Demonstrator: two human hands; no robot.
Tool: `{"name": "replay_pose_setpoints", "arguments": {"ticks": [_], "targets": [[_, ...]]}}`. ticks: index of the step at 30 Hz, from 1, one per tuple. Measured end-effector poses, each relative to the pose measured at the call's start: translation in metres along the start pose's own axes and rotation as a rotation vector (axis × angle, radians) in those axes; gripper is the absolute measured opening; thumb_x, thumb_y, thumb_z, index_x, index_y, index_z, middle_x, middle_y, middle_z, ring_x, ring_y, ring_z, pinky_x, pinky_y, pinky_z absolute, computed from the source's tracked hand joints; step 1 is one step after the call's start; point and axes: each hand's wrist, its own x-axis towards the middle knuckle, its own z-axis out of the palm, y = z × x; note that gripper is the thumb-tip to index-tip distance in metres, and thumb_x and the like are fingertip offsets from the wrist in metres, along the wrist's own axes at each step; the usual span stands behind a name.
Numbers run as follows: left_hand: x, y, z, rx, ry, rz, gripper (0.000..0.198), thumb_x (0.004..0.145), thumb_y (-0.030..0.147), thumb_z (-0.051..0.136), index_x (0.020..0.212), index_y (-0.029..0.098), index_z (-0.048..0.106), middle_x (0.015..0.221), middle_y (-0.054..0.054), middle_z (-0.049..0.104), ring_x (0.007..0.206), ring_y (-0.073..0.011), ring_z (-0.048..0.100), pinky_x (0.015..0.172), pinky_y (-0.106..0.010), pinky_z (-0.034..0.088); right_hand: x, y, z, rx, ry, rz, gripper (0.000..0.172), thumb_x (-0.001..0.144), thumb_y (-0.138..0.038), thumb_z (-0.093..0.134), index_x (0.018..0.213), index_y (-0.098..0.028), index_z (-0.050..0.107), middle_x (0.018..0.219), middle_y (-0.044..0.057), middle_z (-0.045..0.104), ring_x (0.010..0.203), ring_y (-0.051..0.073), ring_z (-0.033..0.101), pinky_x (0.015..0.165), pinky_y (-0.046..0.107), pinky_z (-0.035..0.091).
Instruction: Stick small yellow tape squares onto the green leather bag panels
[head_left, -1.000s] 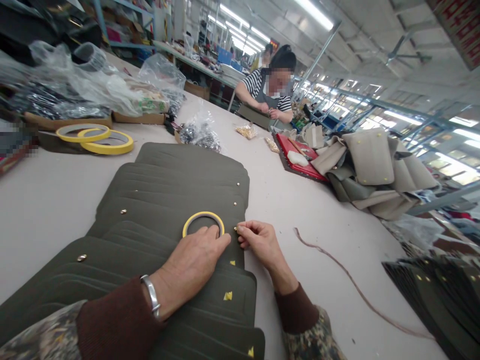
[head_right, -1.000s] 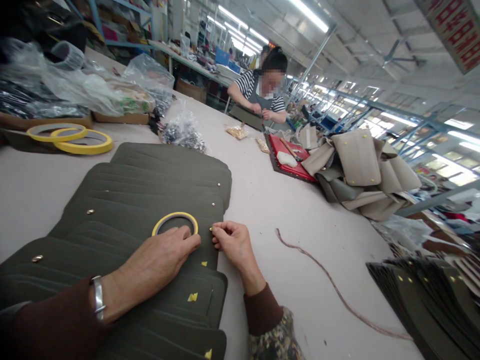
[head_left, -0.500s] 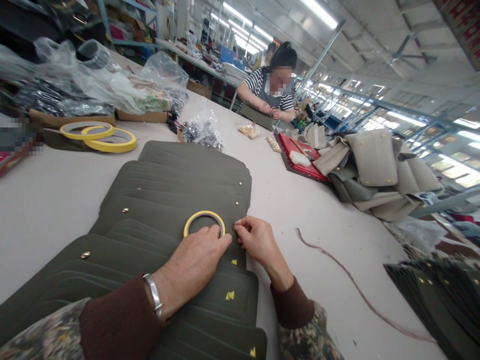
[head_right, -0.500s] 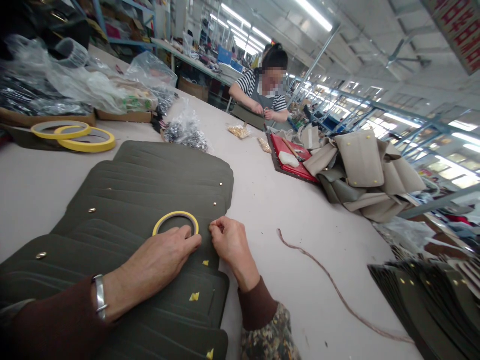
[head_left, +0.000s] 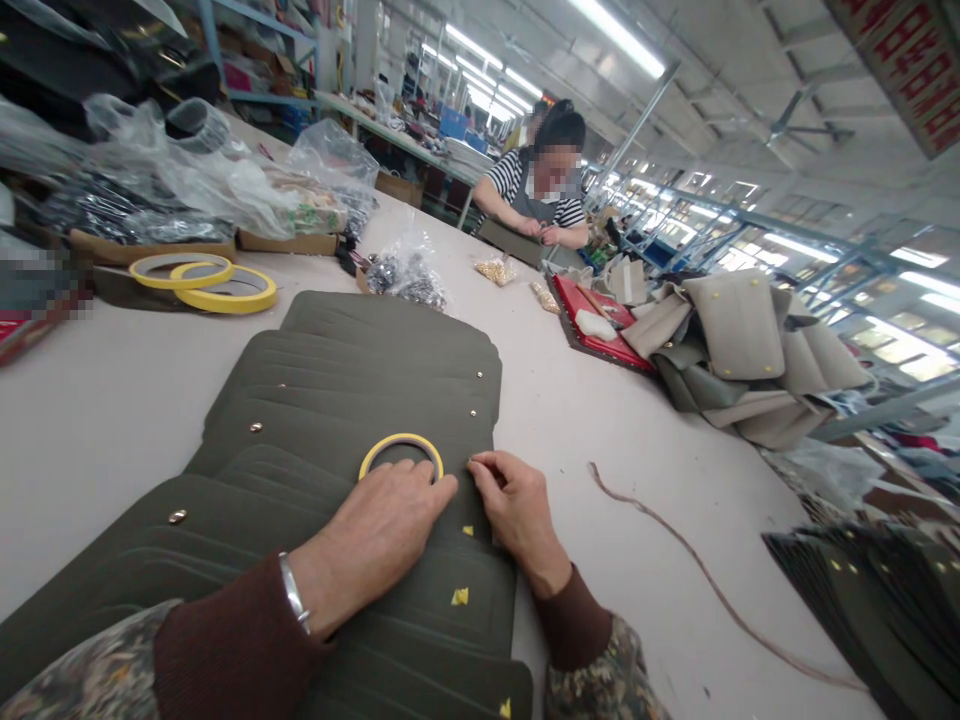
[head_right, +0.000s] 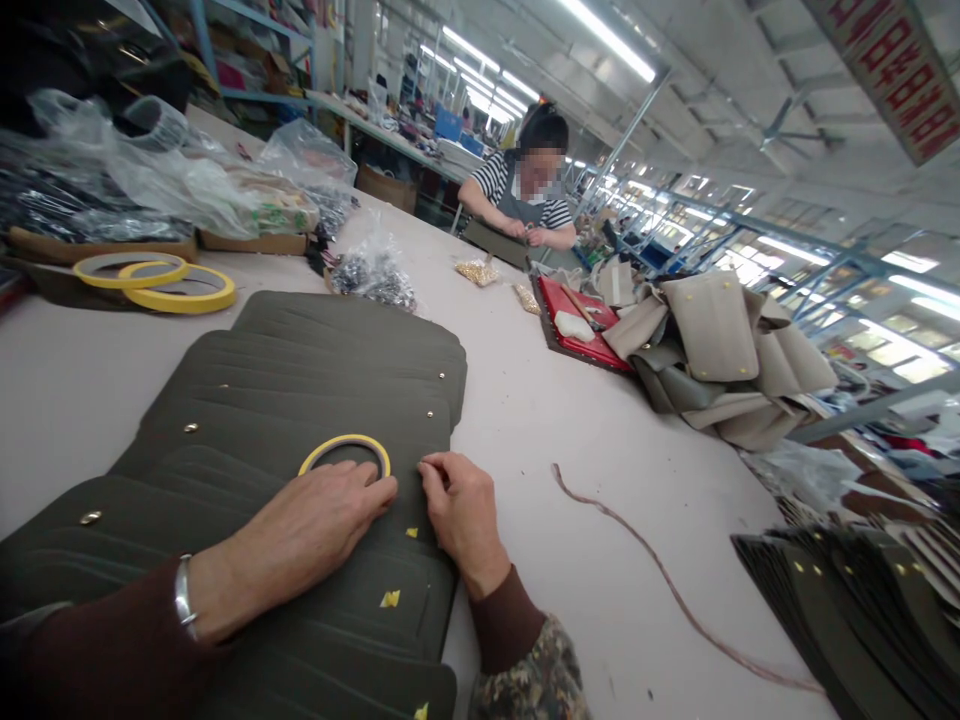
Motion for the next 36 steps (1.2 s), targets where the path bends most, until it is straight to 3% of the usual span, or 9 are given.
{"name": "replay_pose_setpoints", "arguments": {"ticks": [4, 8, 13, 17, 21, 24, 27, 32, 36], "targets": [[-0.001, -0.002, -0.003, -0.01, -0.011, 0.002, 0.025, 0.095, 0.016, 0.036, 0.095, 0.02, 0.061, 0.088, -0.008, 0.063, 0.08, -0.0239, 0.062, 0.071, -0.037, 0.048, 0.01, -0.003, 0.007, -0.074, 0.003, 0.043, 0.016, 0.086, -0.026, 0.061, 0.081, -0.019, 0.074, 0.074, 0.004, 0.073, 0.065, 0.017, 0.064, 0.067, 0.027, 0.047], [0.0, -0.006, -0.006, -0.049, 0.02, -0.003, 0.024, 0.095, 0.015, 0.036, 0.095, 0.02, 0.06, 0.09, -0.006, 0.063, 0.08, -0.0222, 0.062, 0.07, -0.034, 0.049, 0.014, -0.003, -0.002, -0.04, -0.075, 0.11, 0.015, 0.082, -0.027, 0.065, 0.073, -0.019, 0.074, 0.068, 0.002, 0.072, 0.06, 0.015, 0.062, 0.059, 0.024, 0.043], [0.002, -0.015, -0.007, -0.145, 0.204, -0.035, 0.025, 0.097, 0.018, 0.035, 0.102, 0.021, 0.06, 0.094, -0.005, 0.064, 0.079, -0.0171, 0.063, 0.067, -0.027, 0.05, 0.001, -0.01, -0.012, -0.011, -0.275, 0.166, 0.016, 0.08, -0.023, 0.066, 0.066, -0.018, 0.071, 0.055, -0.001, 0.065, 0.049, 0.012, 0.056, 0.047, 0.02, 0.035], [0.003, -0.019, -0.003, -0.24, 0.361, 0.061, 0.029, 0.099, 0.023, 0.038, 0.12, 0.022, 0.058, 0.11, -0.006, 0.069, 0.097, -0.0176, 0.067, 0.083, -0.028, 0.053, -0.007, -0.013, -0.013, -0.084, -0.238, 0.08, 0.013, 0.08, -0.018, 0.064, 0.069, -0.02, 0.069, 0.057, -0.002, 0.065, 0.052, 0.012, 0.056, 0.051, 0.022, 0.037], [0.003, -0.02, 0.005, -0.306, 0.378, 0.113, 0.046, 0.098, 0.026, 0.043, 0.144, 0.023, 0.037, 0.13, -0.008, 0.064, 0.112, -0.0179, 0.065, 0.096, -0.031, 0.052, -0.005, -0.016, -0.02, 0.122, -0.114, -0.023, 0.012, 0.086, -0.02, 0.06, 0.084, -0.02, 0.071, 0.072, 0.0, 0.07, 0.062, 0.013, 0.06, 0.06, 0.023, 0.046], [0.003, -0.019, 0.011, -0.327, 0.371, 0.104, 0.045, 0.097, 0.026, 0.045, 0.141, 0.02, 0.039, 0.128, -0.01, 0.065, 0.111, -0.0188, 0.066, 0.095, -0.031, 0.053, -0.005, -0.023, -0.027, 0.229, -0.021, -0.168, 0.016, 0.086, -0.019, 0.06, 0.097, -0.018, 0.071, 0.088, 0.004, 0.072, 0.073, 0.014, 0.064, 0.071, 0.026, 0.051], [0.003, -0.019, 0.012, -0.319, 0.377, 0.106, 0.039, 0.097, 0.028, 0.045, 0.135, 0.02, 0.044, 0.125, -0.01, 0.067, 0.108, -0.02, 0.068, 0.092, -0.031, 0.055, -0.006, -0.028, -0.026, 0.171, -0.041, -0.317, 0.016, 0.087, -0.016, 0.059, 0.099, -0.019, 0.07, 0.086, 0.005, 0.071, 0.076, 0.015, 0.063, 0.075, 0.028, 0.051], [0.002, -0.017, 0.009, -0.306, 0.348, 0.127, 0.03, 0.097, 0.027, 0.042, 0.127, 0.022, 0.048, 0.121, -0.009, 0.068, 0.104, -0.0197, 0.069, 0.086, -0.028, 0.055, -0.006, -0.028, -0.018, 0.111, -0.028, -0.408, 0.015, 0.088, -0.013, 0.055, 0.089, -0.019, 0.069, 0.081, 0.004, 0.07, 0.074, 0.014, 0.063, 0.072, 0.026, 0.05], [0.002, -0.014, 0.006, -0.3, 0.316, 0.111, 0.027, 0.097, 0.024, 0.042, 0.123, 0.022, 0.049, 0.118, -0.006, 0.068, 0.101, -0.019, 0.069, 0.082, -0.026, 0.053, -0.006, -0.026, -0.014, 0.044, 0.037, -0.431, 0.013, 0.085, -0.013, 0.054, 0.08, -0.018, 0.066, 0.069, 0.002, 0.065, 0.062, 0.013, 0.06, 0.062, 0.023, 0.047]]}}
